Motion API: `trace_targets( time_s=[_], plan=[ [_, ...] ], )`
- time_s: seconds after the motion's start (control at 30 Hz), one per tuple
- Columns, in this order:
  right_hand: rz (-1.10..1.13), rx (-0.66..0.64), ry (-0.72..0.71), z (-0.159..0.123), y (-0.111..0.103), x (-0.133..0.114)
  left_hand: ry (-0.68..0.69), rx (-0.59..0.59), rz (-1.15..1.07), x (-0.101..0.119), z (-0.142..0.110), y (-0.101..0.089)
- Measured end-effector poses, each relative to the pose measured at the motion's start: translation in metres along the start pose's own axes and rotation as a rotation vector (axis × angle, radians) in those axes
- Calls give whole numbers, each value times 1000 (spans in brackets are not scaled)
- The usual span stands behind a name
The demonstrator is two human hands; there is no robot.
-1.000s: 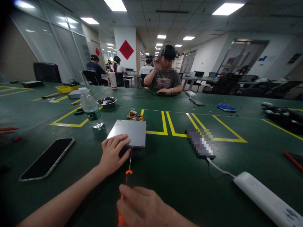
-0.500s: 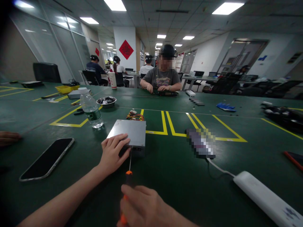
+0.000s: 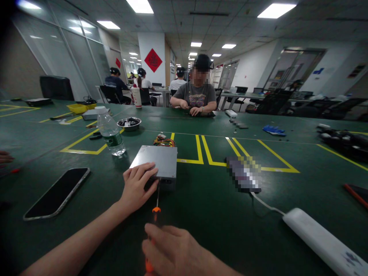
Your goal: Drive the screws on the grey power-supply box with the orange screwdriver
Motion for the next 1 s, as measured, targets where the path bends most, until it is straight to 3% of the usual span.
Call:
trace_targets(
  time_s=[0.13, 0.37, 0.57, 0.83, 1.0],
  plan=[
    [-36, -5, -51, 1, 1, -3, 0, -4, -3, 0, 0, 0],
    [-28, 98, -5, -8, 4, 1, 6, 8, 8, 1, 2, -2],
    [-26, -27, -8, 0, 3, -1, 0, 3, 6, 0, 1, 0],
    [-80, -30, -4, -12, 21, 3, -4, 9, 1, -1, -1, 1],
    [-41, -22, -44, -26, 9, 7, -1, 8, 4, 0, 0, 0]
  ],
)
Point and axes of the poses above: each hand's wrist, its own z-axis towards the middle knuckle, its own y-axis out of the palm, x = y × z, the point moved 5 cm from there along z, towards the middle knuckle, and after that the axes turned 5 degrees about z, right-handed, at the moved point
